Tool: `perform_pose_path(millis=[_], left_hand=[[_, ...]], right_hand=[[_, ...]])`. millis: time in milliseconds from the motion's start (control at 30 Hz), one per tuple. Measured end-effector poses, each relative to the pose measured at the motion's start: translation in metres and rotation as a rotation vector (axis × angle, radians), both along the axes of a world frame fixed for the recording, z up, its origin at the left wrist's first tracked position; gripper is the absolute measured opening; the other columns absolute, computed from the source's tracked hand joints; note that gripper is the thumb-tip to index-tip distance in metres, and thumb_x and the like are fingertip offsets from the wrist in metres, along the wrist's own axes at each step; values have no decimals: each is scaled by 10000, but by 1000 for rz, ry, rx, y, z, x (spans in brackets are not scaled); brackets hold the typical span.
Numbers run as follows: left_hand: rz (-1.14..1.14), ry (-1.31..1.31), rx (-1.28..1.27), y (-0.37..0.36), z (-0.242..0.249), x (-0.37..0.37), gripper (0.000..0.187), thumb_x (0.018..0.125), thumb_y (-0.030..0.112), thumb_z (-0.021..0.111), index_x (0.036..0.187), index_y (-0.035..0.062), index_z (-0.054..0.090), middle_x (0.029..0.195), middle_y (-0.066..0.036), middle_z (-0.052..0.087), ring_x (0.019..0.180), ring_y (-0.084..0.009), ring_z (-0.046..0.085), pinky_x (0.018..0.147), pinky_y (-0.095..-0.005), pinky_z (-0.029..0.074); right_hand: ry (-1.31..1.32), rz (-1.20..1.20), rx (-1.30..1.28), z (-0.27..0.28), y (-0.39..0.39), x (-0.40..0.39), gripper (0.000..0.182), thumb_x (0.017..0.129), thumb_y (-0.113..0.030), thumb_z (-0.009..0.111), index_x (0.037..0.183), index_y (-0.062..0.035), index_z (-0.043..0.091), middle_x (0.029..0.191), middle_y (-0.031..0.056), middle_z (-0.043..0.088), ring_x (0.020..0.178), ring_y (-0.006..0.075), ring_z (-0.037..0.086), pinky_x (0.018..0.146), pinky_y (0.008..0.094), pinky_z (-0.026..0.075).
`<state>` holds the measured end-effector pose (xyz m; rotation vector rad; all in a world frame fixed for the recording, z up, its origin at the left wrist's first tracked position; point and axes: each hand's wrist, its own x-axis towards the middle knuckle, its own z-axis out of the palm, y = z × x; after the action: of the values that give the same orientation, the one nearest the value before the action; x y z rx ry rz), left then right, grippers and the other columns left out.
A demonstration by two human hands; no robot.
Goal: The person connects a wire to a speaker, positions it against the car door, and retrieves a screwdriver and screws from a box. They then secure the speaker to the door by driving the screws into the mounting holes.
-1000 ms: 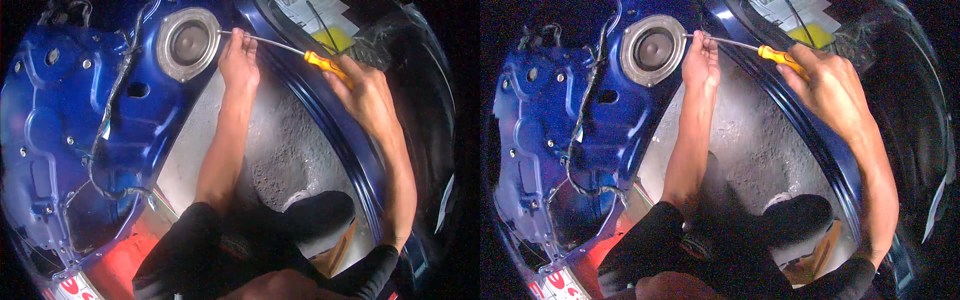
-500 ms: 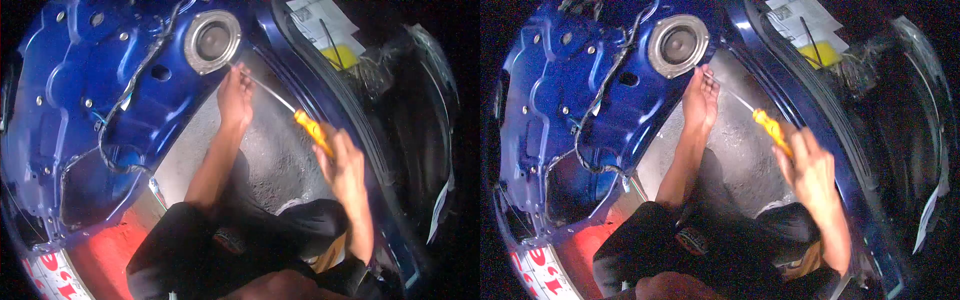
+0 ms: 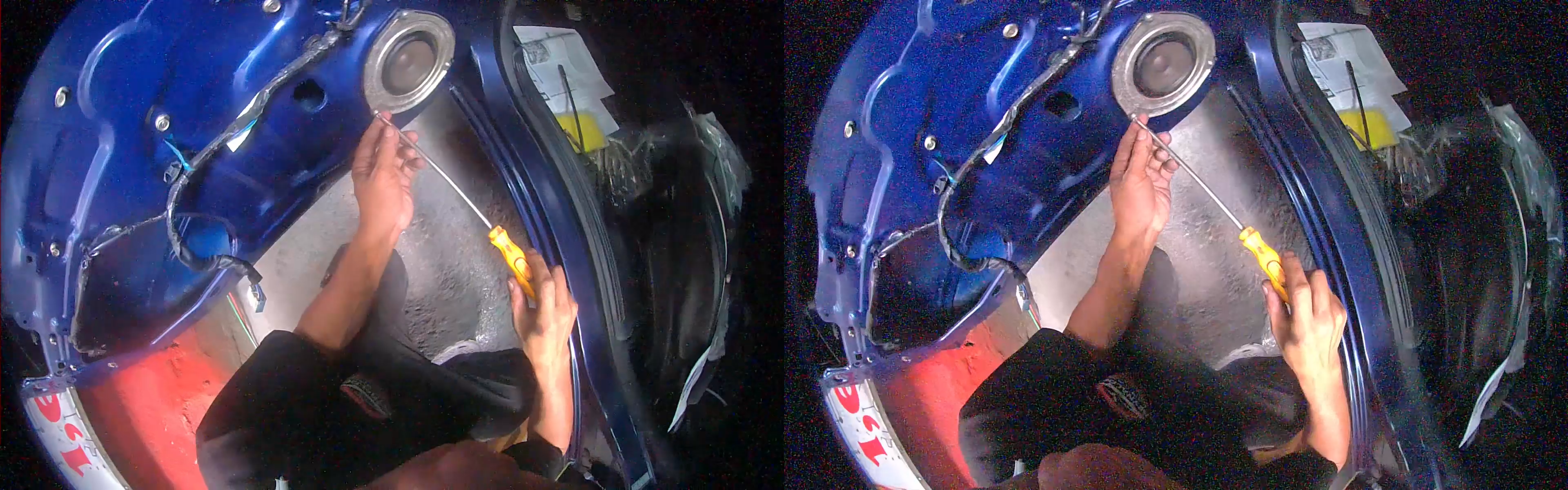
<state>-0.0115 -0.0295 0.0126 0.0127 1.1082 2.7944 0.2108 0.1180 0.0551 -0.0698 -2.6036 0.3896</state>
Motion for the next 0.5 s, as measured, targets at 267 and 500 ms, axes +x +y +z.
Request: perform_pose_path(millis=[267, 500], left_hand=[[-31, -24, 4, -5, -3, -6, 287, 1007, 155, 556, 1284, 85, 584, 935, -68, 661, 762, -89, 600, 654, -234, 512], [-43, -24, 39, -5, -8, -8, 297, 989, 144, 587, 1272, 58, 571, 927, -79, 655, 728, -98, 611, 614, -250, 524]], right_hand=[[3, 5, 18, 3, -4, -3, 575, 756, -89, 804, 1261, -28, 535, 856, 130, 574, 588, 289, 576, 492, 394, 483], [-18, -17, 24, 0, -3, -1, 559, 773, -97, 793, 1265, -37, 533, 901, 145, 596, 617, 303, 595, 506, 406, 499]])
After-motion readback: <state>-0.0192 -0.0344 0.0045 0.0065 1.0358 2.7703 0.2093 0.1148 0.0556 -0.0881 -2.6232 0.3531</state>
